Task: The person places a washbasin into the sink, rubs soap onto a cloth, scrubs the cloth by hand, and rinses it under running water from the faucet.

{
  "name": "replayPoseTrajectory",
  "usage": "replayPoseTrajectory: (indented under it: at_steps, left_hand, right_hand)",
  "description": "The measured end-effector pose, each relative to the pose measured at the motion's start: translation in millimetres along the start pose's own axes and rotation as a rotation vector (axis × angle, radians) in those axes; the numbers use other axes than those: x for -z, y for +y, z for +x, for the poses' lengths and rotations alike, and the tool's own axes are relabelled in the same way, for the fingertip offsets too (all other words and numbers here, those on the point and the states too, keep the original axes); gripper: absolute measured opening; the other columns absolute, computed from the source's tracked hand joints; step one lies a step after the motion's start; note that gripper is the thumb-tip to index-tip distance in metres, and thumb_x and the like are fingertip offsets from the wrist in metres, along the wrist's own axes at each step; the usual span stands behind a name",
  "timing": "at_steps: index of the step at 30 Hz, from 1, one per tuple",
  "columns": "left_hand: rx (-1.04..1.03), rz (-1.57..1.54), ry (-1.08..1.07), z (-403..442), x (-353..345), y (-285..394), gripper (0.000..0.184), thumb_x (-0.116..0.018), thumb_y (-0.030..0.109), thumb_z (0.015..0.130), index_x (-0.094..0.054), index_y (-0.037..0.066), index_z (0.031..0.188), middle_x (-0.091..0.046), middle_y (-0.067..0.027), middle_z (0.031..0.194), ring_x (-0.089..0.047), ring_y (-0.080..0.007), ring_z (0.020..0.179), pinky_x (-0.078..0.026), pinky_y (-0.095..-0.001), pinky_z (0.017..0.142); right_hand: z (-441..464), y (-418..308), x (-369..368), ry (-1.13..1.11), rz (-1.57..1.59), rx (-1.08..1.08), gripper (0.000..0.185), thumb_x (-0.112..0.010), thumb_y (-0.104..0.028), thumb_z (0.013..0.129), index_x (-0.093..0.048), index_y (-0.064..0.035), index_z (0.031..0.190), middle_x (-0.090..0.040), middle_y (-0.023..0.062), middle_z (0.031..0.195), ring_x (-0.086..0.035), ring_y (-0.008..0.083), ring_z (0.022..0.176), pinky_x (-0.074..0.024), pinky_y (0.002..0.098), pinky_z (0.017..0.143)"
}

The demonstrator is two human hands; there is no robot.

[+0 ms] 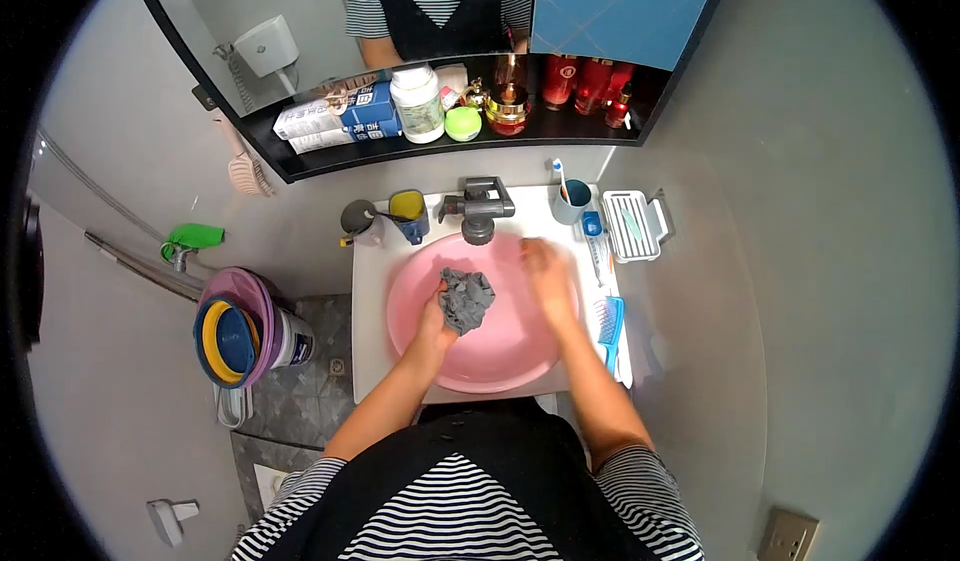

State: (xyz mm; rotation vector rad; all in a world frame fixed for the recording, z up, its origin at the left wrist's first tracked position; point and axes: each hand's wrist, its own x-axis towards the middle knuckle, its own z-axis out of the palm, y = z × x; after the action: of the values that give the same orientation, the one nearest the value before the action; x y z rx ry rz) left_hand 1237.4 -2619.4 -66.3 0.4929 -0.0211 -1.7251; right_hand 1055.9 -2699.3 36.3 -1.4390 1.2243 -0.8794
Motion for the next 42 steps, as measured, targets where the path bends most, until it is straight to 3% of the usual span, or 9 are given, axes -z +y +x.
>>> replayPoseTrajectory:
  at_steps: [8,10,15,22,23,31,36,41,42]
  left_hand:
    - [-0.271,0.374,0.353,-3.4,-3.8,-4.5,0.035,-0.042,0.038,0.088,-0.053,0.008,0.101,-0.059,-0.0061,0.095,-0.058,-0.0197,0.088,-0.046,-0.0353,0.082]
    - [0.03,0.366,0.667,-12.5,-17.2,3.2,0.041,-0.043,0.045,0.086,-0.053,0.01,0.102,-0.059,-0.0077,0.094,-0.057,-0.022,0.088,-0.046,-0.0384,0.08]
    - [0.139,-0.031,0.315,2.2,19.8,-8.6,0.037,-0.042,0.041,0.087,-0.056,0.009,0.1,-0.06,-0.0082,0.095,-0.057,-0.0228,0.088,-0.045,-0.038,0.08]
    - [-0.075,-0.023,-0.032,23.9,97.9,-20.3,0.029,-0.044,0.034,0.088,-0.056,0.008,0.095,-0.06,-0.0062,0.09,-0.057,-0.0189,0.082,-0.047,-0.0335,0.073]
    - [-0.061,0.114,0.602,3.3,3.1,-16.0,0.022,-0.046,0.029,0.088,-0.055,0.009,0.09,-0.057,-0.0053,0.08,-0.055,-0.0172,0.072,-0.047,-0.0306,0.066]
    - [-0.071,0.209,0.723,21.5,18.1,-5.6,0.027,-0.049,0.03,0.087,-0.055,0.004,0.087,-0.055,-0.0039,0.085,-0.053,-0.0175,0.078,-0.044,-0.0308,0.069]
    - [-0.105,-0.009,0.591,4.5,-8.0,-1.0,0.023,-0.047,0.03,0.087,-0.053,0.012,0.073,-0.052,-0.0011,0.069,-0.052,-0.0141,0.062,-0.043,-0.0282,0.056]
    - [-0.022,0.179,0.597,15.0,0.8,8.7,0.02,-0.055,0.031,0.083,-0.053,0.012,0.075,-0.051,-0.0001,0.067,-0.051,-0.0145,0.059,-0.045,-0.0297,0.058]
    - [-0.025,0.164,0.598,16.8,1.8,11.4,0.02,-0.055,0.031,0.083,-0.053,0.012,0.075,-0.051,-0.0001,0.067,-0.051,-0.0145,0.059,-0.045,-0.0297,0.058]
  right_hand:
    - [-15.4,75.6,-92.3,-0.029,0.385,-0.264,0.017,-0.046,-0.007,0.086,-0.056,-0.0001,0.098,-0.058,0.0061,0.086,-0.054,0.0129,0.075,-0.0451,0.0258,0.068]
    - [-6.6,70.3,-85.6,0.062,0.171,-0.103,0.009,-0.054,-0.007,0.08,-0.056,-0.0007,0.087,-0.056,0.004,0.072,-0.051,0.012,0.066,-0.0427,0.0276,0.059]
    - [-54.4,54.8,-121.8,-0.079,-0.415,0.203,0.022,-0.054,-0.024,0.08,-0.057,-0.0023,0.082,-0.059,0.0193,0.079,-0.056,0.0348,0.072,-0.0439,0.0411,0.061]
    - [-41.6,32.2,-124.1,-0.069,-0.679,0.29,0.034,-0.048,-0.031,0.083,-0.059,-0.0034,0.066,-0.057,0.0184,0.062,-0.055,0.0374,0.057,-0.0437,0.0444,0.054]
    - [-21.1,41.3,-116.0,-0.001,-0.688,0.233,0.036,-0.046,-0.031,0.084,-0.059,-0.0035,0.065,-0.057,0.0191,0.061,-0.055,0.0375,0.056,-0.0434,0.0448,0.053]
    - [-26.6,44.8,-140.5,0.132,-0.488,0.003,0.037,-0.041,-0.03,0.086,-0.061,-0.0042,0.068,-0.059,0.0194,0.068,-0.058,0.0356,0.059,-0.0452,0.0446,0.057]
    - [-21.2,41.4,-136.4,0.032,-0.69,0.349,0.026,-0.046,-0.025,0.082,-0.064,-0.0084,0.073,-0.06,0.0193,0.074,-0.059,0.0328,0.059,-0.0458,0.0443,0.055]
    - [12.2,86.7,-98.6,-0.048,-0.728,-0.064,0.041,-0.043,-0.04,0.086,-0.063,-0.0046,0.08,-0.062,0.0176,0.07,-0.06,0.0322,0.059,-0.0462,0.0426,0.053]
    - [10.6,91.0,-95.5,-0.124,-0.347,-0.304,0.043,-0.041,-0.044,0.086,-0.061,-0.006,0.088,-0.061,0.0142,0.072,-0.06,0.0284,0.062,-0.0468,0.04,0.054]
